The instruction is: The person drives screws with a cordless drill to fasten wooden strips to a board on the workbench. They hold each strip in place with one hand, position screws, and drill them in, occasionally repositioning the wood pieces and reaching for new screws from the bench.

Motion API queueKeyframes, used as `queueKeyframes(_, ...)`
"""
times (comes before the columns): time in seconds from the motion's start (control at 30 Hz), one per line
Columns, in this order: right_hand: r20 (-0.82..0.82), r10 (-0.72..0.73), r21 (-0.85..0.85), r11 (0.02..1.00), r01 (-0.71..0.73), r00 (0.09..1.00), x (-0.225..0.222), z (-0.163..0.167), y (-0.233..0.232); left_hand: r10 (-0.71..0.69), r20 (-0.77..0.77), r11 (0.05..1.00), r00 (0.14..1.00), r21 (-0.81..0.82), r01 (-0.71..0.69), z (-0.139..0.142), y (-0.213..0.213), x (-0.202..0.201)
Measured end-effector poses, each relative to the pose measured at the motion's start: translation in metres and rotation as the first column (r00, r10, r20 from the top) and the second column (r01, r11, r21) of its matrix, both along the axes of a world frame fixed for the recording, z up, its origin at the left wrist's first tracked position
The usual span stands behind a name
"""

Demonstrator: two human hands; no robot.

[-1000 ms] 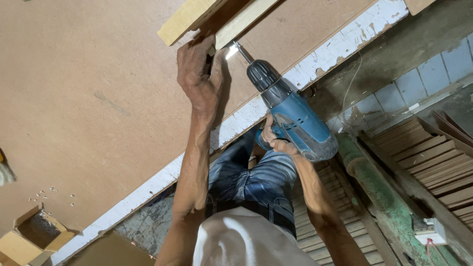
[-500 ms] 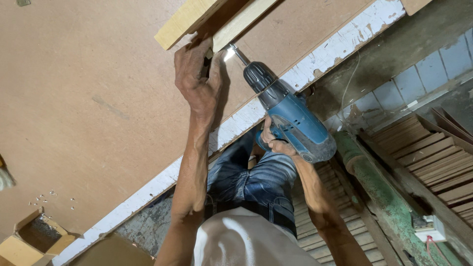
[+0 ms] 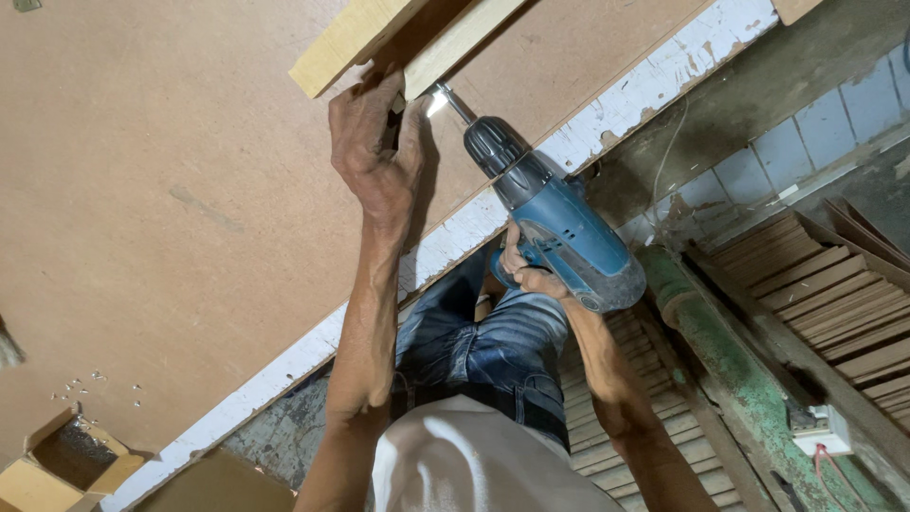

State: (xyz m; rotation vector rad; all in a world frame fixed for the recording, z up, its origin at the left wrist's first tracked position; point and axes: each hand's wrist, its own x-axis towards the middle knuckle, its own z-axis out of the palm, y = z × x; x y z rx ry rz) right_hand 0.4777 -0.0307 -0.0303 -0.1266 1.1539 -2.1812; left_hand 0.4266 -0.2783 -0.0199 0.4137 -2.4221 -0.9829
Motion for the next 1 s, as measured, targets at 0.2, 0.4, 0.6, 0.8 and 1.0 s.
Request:
queueKeyframes(0.2,0.719,0.665,-0.675,0.6,0.43,0.202,-0.011,-0.014,0.004,-0.002,0.003,1.0,1.0,0.017,0.001,-0.001,-0.001,-0.001)
queueKeyframes(0.4,0.233,0.956,-0.336,0.252,0.907,-0.18,-0.004,-0.016,0.005,-0.018,0.0,1.0,1.0,0.018,0.018,0.003,-0.003,-0.002)
queueKeyframes(0.6,0.636,0.767,-0.485,0.479,0.732,-0.082,0.0,-0.028,0.013,-0.005,0.06,0.997,0.998,0.071,0.0,0.011,-0.002,-0.005)
queueKeyframes(0.8,0.622,0.782,-0.541,0.476,0.693,-0.051,0.005,-0.043,0.02,-0.013,0.036,0.999,0.999,0.047,0.011,0.013,-0.001,-0.006)
queueKeyframes(1.0,0.647,0.762,-0.549,0.496,0.673,-0.033,0.008,-0.046,0.023,-0.002,0.061,0.999,0.998,0.043,-0.001,0.017,0.0,-0.006)
